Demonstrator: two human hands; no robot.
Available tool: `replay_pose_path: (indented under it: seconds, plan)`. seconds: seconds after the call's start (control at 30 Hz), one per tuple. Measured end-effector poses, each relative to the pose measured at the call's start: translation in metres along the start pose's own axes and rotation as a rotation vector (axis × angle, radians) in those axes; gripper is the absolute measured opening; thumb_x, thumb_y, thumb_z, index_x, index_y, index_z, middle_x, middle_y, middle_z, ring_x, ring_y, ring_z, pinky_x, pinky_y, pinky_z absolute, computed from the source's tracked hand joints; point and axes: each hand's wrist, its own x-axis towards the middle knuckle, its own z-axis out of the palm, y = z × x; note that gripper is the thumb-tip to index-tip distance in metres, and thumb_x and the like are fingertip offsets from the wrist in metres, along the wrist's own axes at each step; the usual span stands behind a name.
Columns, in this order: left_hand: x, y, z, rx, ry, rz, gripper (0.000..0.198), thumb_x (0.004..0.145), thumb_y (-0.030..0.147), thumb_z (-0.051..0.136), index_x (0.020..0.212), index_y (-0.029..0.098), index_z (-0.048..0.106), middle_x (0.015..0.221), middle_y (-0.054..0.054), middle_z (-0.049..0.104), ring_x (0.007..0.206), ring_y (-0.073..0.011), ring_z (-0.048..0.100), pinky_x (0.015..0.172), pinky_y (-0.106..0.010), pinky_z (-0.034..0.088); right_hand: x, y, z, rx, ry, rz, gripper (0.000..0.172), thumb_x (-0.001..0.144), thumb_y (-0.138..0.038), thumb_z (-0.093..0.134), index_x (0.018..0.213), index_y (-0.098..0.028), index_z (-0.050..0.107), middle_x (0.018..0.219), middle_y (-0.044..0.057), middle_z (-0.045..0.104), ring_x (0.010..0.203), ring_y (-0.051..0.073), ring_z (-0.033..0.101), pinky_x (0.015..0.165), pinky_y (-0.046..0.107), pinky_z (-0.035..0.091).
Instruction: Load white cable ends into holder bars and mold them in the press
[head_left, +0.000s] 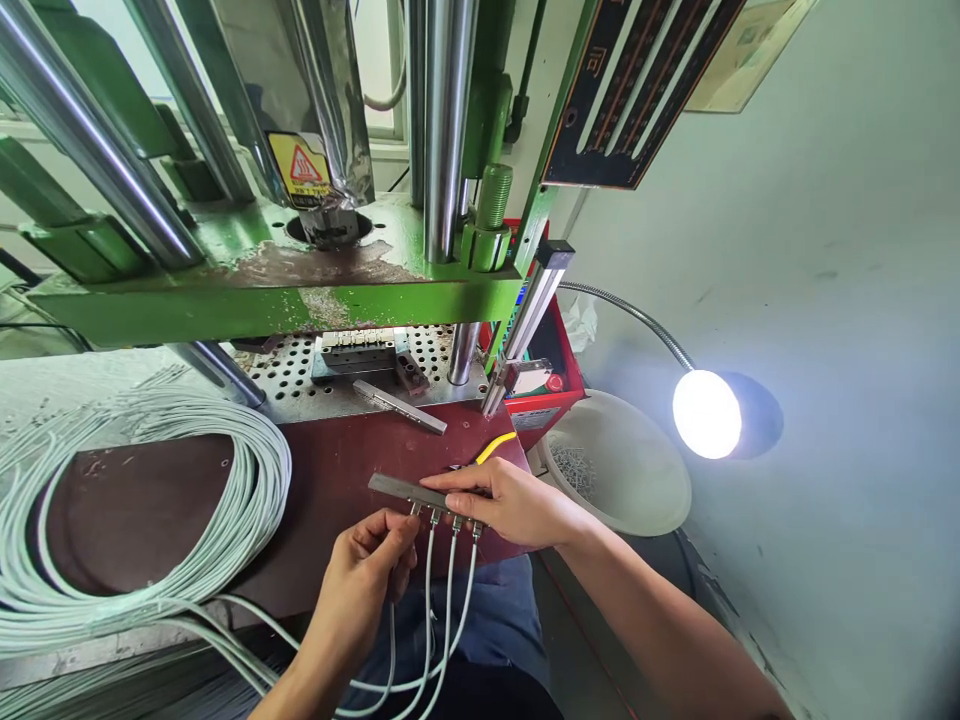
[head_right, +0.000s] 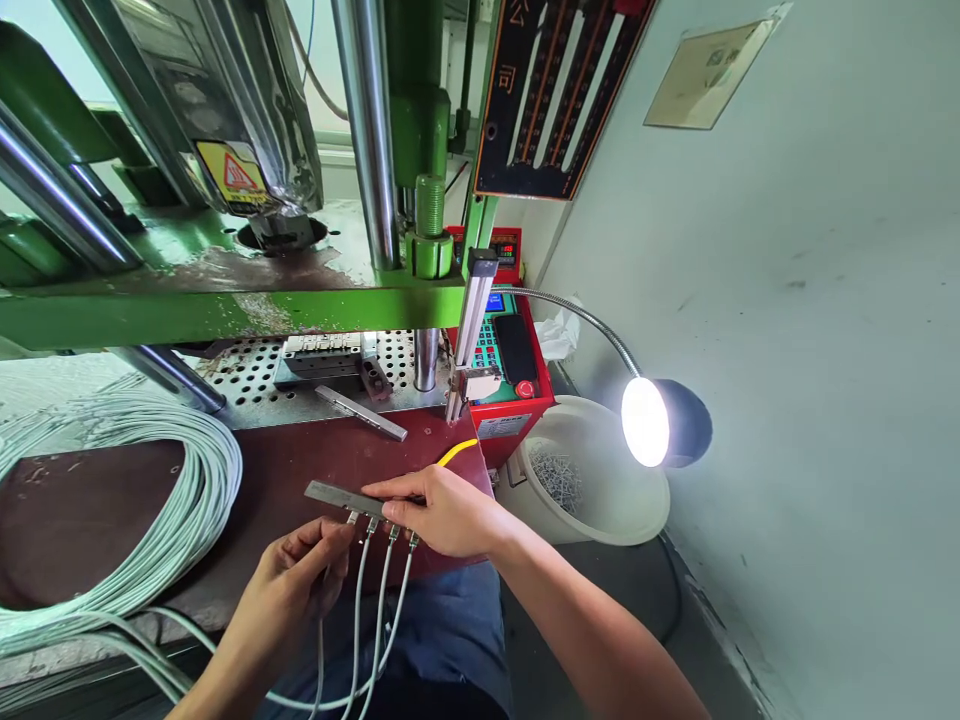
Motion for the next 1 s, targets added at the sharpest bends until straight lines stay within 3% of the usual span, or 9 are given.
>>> replay_pose_path:
  seconds: [0.2,0.3,0.43,0.53,0.67,0.87,1.0]
  plan:
    - [0.004,0.005,0.001,0.033,-0.003,0.042,0.04,0.064,0.049,0.078,0.057,0.016,0.056,0.048,0.006,0.048,0.039,-0.0036,0.032,0.038,-0.018,0.023,0.002,0.003,0.0,-0.028,-0.005,-0.019,0.041,0.092,-0.026,0.052,0.131,-0.021,0.062,0.076,-0.001,0.067,0.064,0.011,0.052,0.06,0.021,0.042]
    - [0.007,0.006,0.0,0.043,-0.039,0.054,0.04,0.066,0.049,0.078,0.057,0.016,0.058,0.049,0.004,0.051,0.042,-0.0056,0.039,0.043,-0.018,0.032,0.004,0.0,-0.007,-0.027,-0.012,-0.02,0.04,0.092,-0.023,0.052,0.131,-0.021,0.063,0.081,0.0,0.07,0.065,0.011,0.054,0.061,0.021,0.044]
    - [0.0,-0.003,0.002,-0.012,-0.149,-0.046,0.036,0.068,0.048,0.079,0.086,0.017,0.07,0.071,-0.003,0.069,0.066,-0.016,0.062,0.069,-0.028,0.051,0.01,-0.004,-0.02,-0.04,-0.02,-0.077,0.038,0.09,-0.022,0.054,0.127,-0.018,0.066,0.09,0.002,0.074,0.069,0.012,0.058,0.064,0.021,0.045]
    - [-0.01,-0.017,0.006,-0.074,-0.302,-0.19,0.045,0.073,0.05,0.075,0.102,0.016,0.07,0.086,-0.01,0.074,0.077,-0.0222,0.068,0.079,-0.035,0.052,0.018,-0.006,-0.03,-0.06,-0.016,-0.131,0.037,0.091,-0.024,0.055,0.125,-0.016,0.067,0.094,0.003,0.074,0.077,0.013,0.061,0.071,0.021,0.045]
    - [-0.018,-0.025,0.004,-0.051,-0.466,-0.282,0.042,0.08,0.051,0.068,0.092,0.011,0.072,0.077,-0.012,0.074,0.064,-0.0193,0.067,0.066,-0.03,0.049,0.026,-0.006,-0.039,-0.084,-0.042,-0.15,0.039,0.092,-0.026,0.054,0.128,-0.018,0.064,0.089,0.002,0.074,0.074,0.012,0.057,0.067,0.021,0.042]
    - [-0.022,-0.02,-0.008,-0.063,-0.47,-0.271,0.042,0.079,0.053,0.068,0.091,0.013,0.071,0.077,-0.012,0.074,0.06,-0.019,0.067,0.06,-0.029,0.048,0.032,-0.011,-0.038,-0.12,-0.053,-0.114,0.04,0.092,-0.021,0.054,0.13,-0.018,0.063,0.087,0.002,0.073,0.063,0.009,0.049,0.058,0.019,0.037]
    - [-0.023,-0.026,-0.009,-0.013,-0.449,-0.215,0.04,0.076,0.05,0.073,0.093,0.014,0.069,0.06,-0.005,0.07,0.041,-0.0114,0.056,0.044,-0.022,0.037,0.036,-0.015,-0.035,-0.138,-0.037,-0.092,0.038,0.09,-0.019,0.054,0.126,-0.019,0.066,0.078,0.0,0.07,0.056,0.008,0.045,0.053,0.019,0.034]
